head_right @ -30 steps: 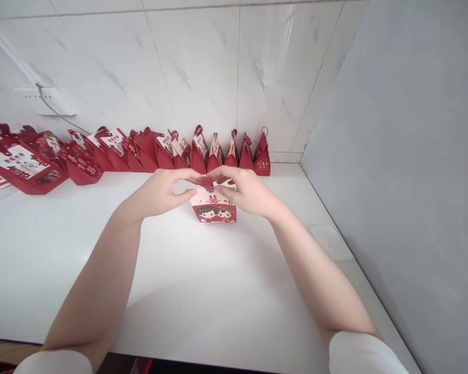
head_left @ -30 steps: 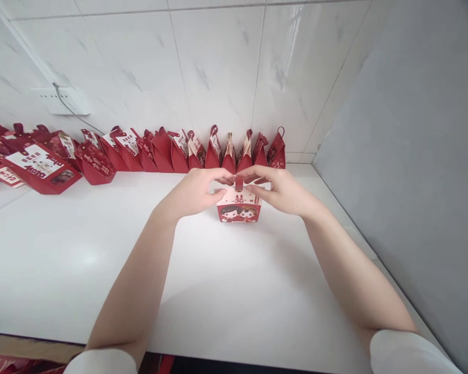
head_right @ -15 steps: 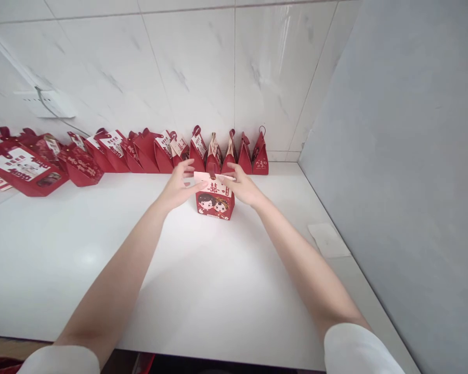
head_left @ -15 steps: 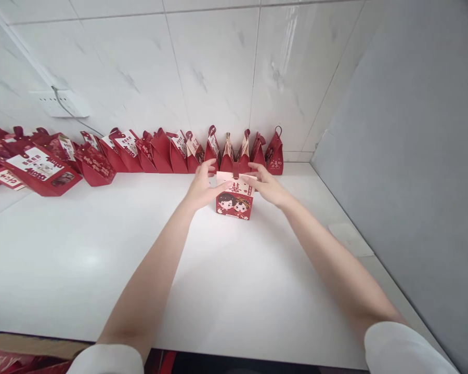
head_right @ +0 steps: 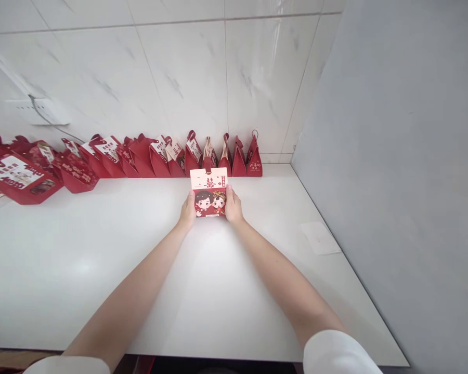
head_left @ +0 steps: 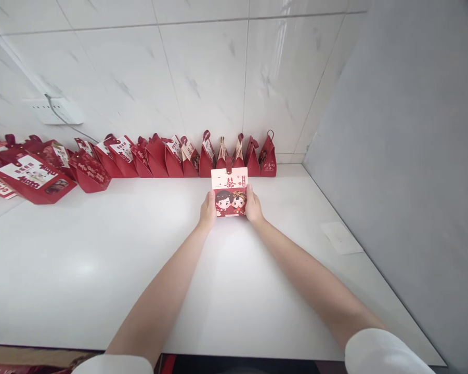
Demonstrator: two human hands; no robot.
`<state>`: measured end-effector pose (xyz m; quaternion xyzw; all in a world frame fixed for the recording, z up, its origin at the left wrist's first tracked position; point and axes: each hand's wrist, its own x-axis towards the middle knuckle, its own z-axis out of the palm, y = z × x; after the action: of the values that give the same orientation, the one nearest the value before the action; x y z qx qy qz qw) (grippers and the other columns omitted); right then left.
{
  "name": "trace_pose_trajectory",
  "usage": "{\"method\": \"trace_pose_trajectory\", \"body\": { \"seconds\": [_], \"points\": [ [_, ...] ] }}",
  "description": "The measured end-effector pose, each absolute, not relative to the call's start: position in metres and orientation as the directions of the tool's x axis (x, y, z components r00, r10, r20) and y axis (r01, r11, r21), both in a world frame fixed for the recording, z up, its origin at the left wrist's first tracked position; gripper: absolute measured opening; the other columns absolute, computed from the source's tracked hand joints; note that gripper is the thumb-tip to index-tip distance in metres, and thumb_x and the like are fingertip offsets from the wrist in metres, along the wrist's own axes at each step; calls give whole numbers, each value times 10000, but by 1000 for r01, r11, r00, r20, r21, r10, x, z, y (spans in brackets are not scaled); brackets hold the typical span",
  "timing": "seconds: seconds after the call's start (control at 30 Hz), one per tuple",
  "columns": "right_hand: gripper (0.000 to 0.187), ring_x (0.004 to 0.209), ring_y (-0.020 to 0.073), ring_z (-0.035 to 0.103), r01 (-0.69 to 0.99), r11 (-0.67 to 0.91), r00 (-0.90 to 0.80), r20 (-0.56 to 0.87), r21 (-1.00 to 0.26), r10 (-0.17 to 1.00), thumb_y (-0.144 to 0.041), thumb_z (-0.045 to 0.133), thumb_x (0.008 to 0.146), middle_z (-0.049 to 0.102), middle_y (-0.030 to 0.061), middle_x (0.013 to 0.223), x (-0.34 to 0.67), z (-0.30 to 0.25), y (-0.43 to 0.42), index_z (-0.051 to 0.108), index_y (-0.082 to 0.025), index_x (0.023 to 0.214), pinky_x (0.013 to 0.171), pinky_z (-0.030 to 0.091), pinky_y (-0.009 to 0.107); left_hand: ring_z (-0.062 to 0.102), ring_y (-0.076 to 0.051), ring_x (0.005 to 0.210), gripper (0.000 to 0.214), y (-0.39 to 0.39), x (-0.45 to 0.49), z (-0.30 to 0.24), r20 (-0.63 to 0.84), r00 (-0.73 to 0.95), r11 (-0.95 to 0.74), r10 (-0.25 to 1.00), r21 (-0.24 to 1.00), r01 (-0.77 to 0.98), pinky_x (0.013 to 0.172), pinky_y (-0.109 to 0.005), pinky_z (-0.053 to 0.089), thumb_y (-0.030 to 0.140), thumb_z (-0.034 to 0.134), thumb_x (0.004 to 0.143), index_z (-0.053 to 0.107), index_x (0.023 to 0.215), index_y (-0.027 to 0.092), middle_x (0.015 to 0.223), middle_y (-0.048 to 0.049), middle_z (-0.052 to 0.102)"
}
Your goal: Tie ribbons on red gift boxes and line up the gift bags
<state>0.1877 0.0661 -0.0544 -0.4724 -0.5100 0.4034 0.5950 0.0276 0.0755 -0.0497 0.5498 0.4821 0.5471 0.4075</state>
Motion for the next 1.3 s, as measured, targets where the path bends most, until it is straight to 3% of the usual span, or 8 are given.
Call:
{"method": "trace_pose_trajectory", "body": {
  "seconds": [0.17,0.43,0.67,0.87,1.0,1.17,1.23,1.3],
  "points": [
    [698,1129,264,650,29,177,153,179,-984,972,-758,285,911,728,51,1166,191,-52,45,680,-236,1158,1049,450,424,651,-264,1124,664,65,25,-44,191,-89,-179,978,976,125,1012,-405,478,714,346,911,677,1130,181,1176,-107,713],
    [610,1148,243,647,-124,132,-29,136,-984,990,-682,561,854,668,32,1296,198,-53,41,539,-283,1315,1031,484,410,675,-282,1058,619,60,30,-39,171,-95,-176,981,983,-47,930,-413,527,690,431,895,677,1082,154,1129,-118,721],
    [565,1114,261,664,-259,136,6,139,-956,990,-681,544,864,717,62,1196,208,-52,53,638,-218,1175,986,518,405,629,-277,1155,573,57,32,-41,208,127,-198,970,976,-88,1013,-429,486,655,430,922,600,1218,195,1242,-99,671],
    [545,1124,278,674,-418,75,-28,96,-905,995,-649,540,885,704,91,1234,211,-50,54,628,-200,1181,985,535,434,537,-292,1293,614,53,32,-35,251,286,-231,925,968,-101,1037,-451,497,576,530,902,411,1425,276,1439,-69,533],
    [668,1292,259,569,-337,202,26,205,-920,978,-627,534,898,557,83,1443,211,-48,50,423,-241,1432,1085,469,454,675,-296,1048,648,54,31,-31,8,259,8,966,998,-62,705,-417,620,604,556,850,401,1405,307,1352,-88,598],
    [1053,1466,234,347,-169,390,-186,418,-905,889,-589,698,800,236,41,1639,207,-40,37,41,-318,1577,1179,362,443,680,-300,1039,628,61,30,-24,-118,148,154,982,954,-259,716,-412,614,628,450,858,525,1305,193,1224,-131,680],
    [1094,1448,251,379,-145,397,-264,422,-906,867,-547,757,761,293,63,1618,204,-39,34,69,-304,1577,1154,396,447,679,-293,1056,641,61,29,-23,-88,132,123,987,949,-290,758,-416,609,613,425,874,490,1370,211,1255,-113,672],
    [988,1384,269,469,-85,384,-279,392,-919,877,-501,782,751,441,89,1536,202,-42,34,238,-270,1543,1119,434,453,679,-282,1063,649,61,29,-24,-22,115,55,993,954,-293,791,-417,602,597,433,886,418,1444,266,1305,-80,651]
  ]
}}
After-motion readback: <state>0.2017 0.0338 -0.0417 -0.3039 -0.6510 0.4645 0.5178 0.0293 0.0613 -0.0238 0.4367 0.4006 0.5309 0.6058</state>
